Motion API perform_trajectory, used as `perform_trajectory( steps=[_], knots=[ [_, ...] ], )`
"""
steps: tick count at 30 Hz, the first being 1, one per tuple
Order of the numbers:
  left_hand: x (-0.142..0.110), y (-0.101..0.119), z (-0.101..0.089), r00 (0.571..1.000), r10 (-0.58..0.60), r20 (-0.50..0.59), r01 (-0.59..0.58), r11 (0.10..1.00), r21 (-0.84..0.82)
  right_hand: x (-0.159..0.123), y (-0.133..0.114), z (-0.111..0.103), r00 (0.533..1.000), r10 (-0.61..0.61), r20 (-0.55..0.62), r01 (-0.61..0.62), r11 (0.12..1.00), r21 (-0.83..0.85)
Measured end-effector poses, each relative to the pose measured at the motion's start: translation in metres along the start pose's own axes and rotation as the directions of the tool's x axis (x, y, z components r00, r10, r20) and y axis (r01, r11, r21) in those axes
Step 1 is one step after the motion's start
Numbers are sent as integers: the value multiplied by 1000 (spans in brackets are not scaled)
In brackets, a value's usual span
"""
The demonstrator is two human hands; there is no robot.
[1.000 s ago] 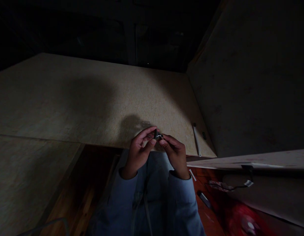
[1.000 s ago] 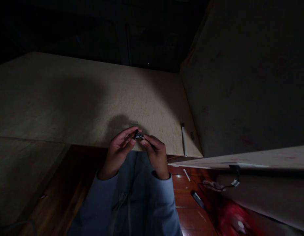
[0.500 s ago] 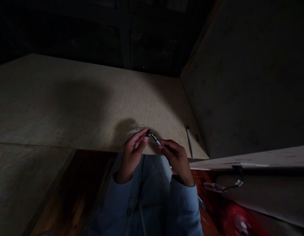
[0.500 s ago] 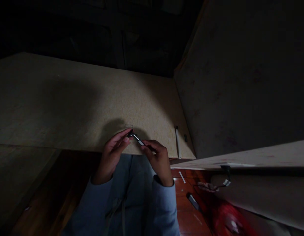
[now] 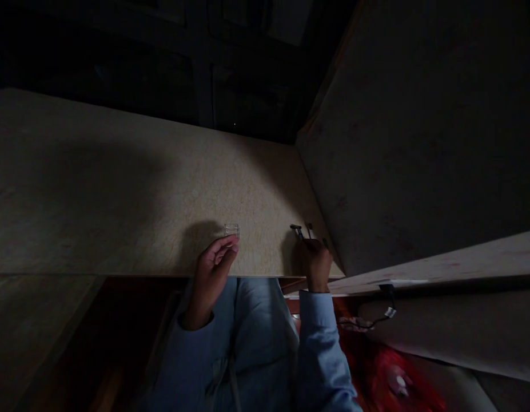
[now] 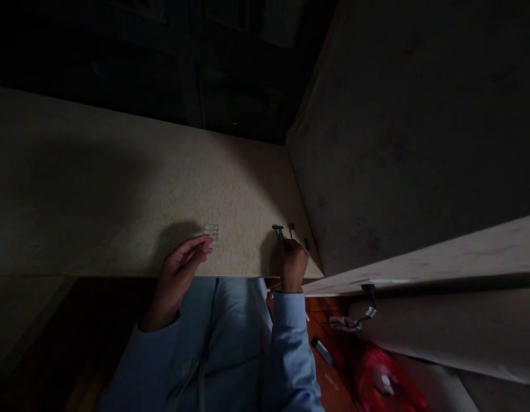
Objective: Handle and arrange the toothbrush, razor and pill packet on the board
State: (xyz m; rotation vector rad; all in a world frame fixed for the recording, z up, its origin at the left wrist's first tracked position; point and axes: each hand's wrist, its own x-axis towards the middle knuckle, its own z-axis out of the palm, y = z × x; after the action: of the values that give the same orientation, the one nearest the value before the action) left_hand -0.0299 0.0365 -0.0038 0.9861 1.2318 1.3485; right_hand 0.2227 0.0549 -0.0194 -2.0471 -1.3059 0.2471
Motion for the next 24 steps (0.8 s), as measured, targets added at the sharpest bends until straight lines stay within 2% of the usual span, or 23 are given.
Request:
perform_trajectory(
  steps=[6, 10, 12, 14, 16, 18, 19, 21, 24],
  knots=[
    [3, 0, -6, 1000, -1, 5, 1, 1000, -4, 10, -8, -1, 993, -23, 117, 45, 980, -196],
    [6, -8, -8, 1000, 8, 0, -8, 1000, 25, 13, -10, -2, 985, -39, 166, 79, 968, -239],
    [8, -15, -10, 999, 44, -22, -42, 996, 79, 13, -8, -2, 984, -48, 174, 90, 966, -242],
    [12, -22, -13, 989, 133, -66, -118, 974, 192, 12, -5, -4, 982, -57, 179, 101, 965, -244],
    [18, -28, -17, 956, 282, -82, -233, 900, 368, 8, -1, -7, 984, -74, 159, 109, 969, -222],
    [30, -33, -23, 910, 415, -19, -340, 770, 540, 0, 3, -11, 989, -112, 100, 127, 979, -158],
    [37, -35, -26, 896, 443, 34, -372, 707, 601, -7, 4, -13, 987, -147, 68, 154, 982, -110],
    [54, -38, -31, 893, 426, 143, -403, 618, 675, -25, 4, -14, 973, -231, 6, 231, 972, -37],
    [79, -40, -36, 896, 338, 288, -435, 532, 727, -56, 0, -8, 937, -348, 35, 344, 935, 87]
  ],
)
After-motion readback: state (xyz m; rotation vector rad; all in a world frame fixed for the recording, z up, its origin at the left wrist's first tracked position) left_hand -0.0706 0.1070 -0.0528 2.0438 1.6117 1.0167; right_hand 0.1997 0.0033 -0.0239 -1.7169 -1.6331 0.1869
